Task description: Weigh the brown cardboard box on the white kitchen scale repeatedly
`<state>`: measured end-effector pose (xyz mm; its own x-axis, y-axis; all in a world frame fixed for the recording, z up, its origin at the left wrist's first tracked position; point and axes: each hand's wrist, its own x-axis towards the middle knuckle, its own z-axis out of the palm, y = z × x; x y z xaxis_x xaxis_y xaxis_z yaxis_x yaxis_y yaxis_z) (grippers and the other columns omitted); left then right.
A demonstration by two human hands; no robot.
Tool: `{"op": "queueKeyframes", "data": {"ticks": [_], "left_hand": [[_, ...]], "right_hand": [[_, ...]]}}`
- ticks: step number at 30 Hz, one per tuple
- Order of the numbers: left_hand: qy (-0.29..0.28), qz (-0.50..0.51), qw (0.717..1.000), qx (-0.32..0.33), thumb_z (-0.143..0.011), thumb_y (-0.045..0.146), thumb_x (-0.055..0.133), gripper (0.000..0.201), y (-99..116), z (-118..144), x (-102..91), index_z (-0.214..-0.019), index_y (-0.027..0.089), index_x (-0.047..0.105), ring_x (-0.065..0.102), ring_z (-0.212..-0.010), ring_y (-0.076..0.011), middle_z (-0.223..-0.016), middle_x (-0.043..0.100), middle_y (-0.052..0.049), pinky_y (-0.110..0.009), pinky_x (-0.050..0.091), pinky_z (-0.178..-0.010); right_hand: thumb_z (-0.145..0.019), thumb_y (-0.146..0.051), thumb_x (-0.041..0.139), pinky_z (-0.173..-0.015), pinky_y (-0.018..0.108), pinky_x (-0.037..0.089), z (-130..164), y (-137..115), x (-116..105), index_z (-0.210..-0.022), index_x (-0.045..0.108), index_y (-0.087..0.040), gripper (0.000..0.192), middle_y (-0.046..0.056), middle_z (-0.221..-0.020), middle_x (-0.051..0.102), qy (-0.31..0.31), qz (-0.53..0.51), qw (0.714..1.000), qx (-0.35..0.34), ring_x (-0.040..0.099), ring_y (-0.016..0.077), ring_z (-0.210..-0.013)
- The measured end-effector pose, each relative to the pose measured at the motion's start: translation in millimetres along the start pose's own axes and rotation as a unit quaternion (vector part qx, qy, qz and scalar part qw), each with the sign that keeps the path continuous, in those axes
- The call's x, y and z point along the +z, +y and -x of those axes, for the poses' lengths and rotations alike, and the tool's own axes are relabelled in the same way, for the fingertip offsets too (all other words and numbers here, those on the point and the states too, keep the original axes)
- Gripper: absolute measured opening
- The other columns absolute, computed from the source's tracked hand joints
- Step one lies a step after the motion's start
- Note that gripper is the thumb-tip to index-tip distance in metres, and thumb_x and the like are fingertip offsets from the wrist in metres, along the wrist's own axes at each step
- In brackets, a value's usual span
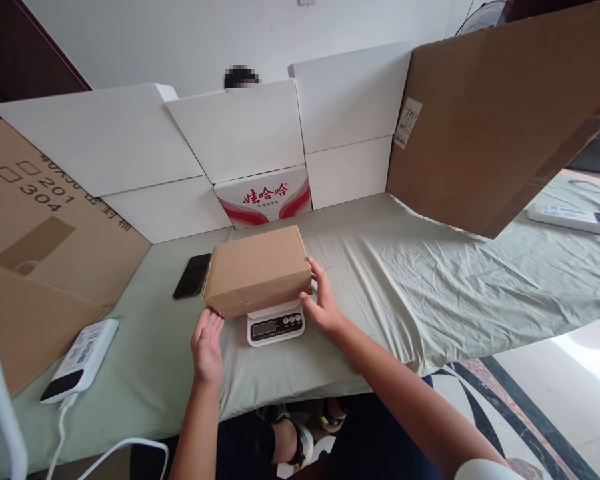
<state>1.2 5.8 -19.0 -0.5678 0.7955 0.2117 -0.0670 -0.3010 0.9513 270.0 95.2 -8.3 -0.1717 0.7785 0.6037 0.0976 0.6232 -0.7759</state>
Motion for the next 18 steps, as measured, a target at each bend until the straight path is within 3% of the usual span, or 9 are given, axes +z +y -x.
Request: {"op": "queueKeyframes", "data": {"ticks": [8, 14, 18], "left_hand": [[-0.011, -0.021, 1.000, -0.003, -0.084, 0.072, 0.064, 0.085, 1.3, -0.9, -0.2, -0.146, 0.014, 0.064, 0.052, -0.149, -0.0421, -0.149, 0.064, -0.024, -0.058, 0.037, -0.126], [-0.025, -0.007, 0.999, 0.045, -0.092, 0.065, 0.061, 0.083, 2.0, 5.9, 5.9, -0.158, 0.016, 0.052, 0.045, -0.155, -0.0381, -0.164, 0.051, -0.021, -0.053, 0.036, -0.128], [-0.045, -0.019, 0.997, 0.065, -0.092, 0.065, 0.060, 0.078, 11.7, -15.9, 15.8, -0.153, 0.016, 0.058, 0.051, -0.151, -0.0396, -0.157, 0.059, -0.021, -0.053, 0.040, -0.125]], "right_hand": [[-0.105, -0.057, 0.051, -0.113, 0.056, 0.052, -3.2, -4.3, -2.4, -0.165, 0.028, -0.036, 0.068, 0.014, -0.163, 0.044, 0.021, 0.040, 0.998, -0.039, 0.046, 0.0352, -0.151], [-0.104, -0.057, 0.051, -0.117, 0.060, 0.049, -4.1, -8.3, -5.0, -0.166, 0.027, -0.038, 0.069, 0.012, -0.168, 0.038, 0.026, 0.057, 0.995, -0.073, 0.040, 0.0375, -0.156], [-0.103, -0.056, 0.054, -0.116, 0.058, 0.050, -21.5, -12.3, -6.7, -0.164, 0.033, -0.039, 0.067, 0.010, -0.164, 0.047, 0.029, 0.032, 0.997, -0.067, 0.049, 0.0361, -0.150]]}}
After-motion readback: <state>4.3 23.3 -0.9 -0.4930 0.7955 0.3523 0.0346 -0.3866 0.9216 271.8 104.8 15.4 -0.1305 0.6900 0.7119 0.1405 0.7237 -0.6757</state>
